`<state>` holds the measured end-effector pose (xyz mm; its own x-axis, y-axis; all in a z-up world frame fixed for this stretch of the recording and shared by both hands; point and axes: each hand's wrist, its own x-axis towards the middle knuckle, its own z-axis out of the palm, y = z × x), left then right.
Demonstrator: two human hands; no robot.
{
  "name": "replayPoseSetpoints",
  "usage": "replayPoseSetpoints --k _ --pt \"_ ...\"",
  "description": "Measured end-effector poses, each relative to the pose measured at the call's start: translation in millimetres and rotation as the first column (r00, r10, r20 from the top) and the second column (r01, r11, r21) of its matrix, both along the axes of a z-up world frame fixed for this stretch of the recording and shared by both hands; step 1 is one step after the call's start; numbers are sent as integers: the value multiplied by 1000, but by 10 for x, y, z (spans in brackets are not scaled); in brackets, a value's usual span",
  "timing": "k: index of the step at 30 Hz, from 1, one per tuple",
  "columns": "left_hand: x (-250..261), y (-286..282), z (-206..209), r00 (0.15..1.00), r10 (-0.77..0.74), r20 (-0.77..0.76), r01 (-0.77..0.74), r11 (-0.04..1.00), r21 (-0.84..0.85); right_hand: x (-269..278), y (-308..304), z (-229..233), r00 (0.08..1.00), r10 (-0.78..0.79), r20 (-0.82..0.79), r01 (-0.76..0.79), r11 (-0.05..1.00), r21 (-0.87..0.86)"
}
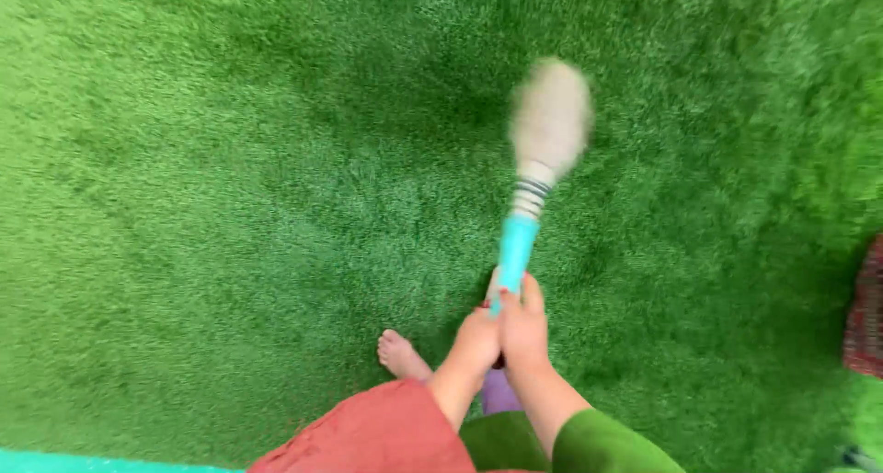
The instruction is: Sweeping an artificial grass carpet on a balcony using a small broom.
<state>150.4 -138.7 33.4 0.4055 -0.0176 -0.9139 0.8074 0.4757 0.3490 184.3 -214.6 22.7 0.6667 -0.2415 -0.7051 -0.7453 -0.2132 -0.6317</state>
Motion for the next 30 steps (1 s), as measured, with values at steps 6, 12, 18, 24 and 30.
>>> replayPoseSetpoints --k 6,12,18,24,30 --pt "-121 -386 -1015 958 -264 -114 273 959 73 69 -250 -483 946 -140 -292 149 989 10" --pt "15 489 -794 579 783 -226 -804 595 5 782 1208 -262 612 782 -115 -726 614 310" --pt "452 586 -118 666 745 -39 -727 660 188 962 1012 90 751 656 -68 -592 716 370" --pt "560 -122 -377 998 62 -25 -63 996 -68 824 26 218 996 91 -23 -90 996 20" --pt "745 22 -658 908 -377 -184 401 908 123 747 40 -575 957 -86 -276 138 975 176"
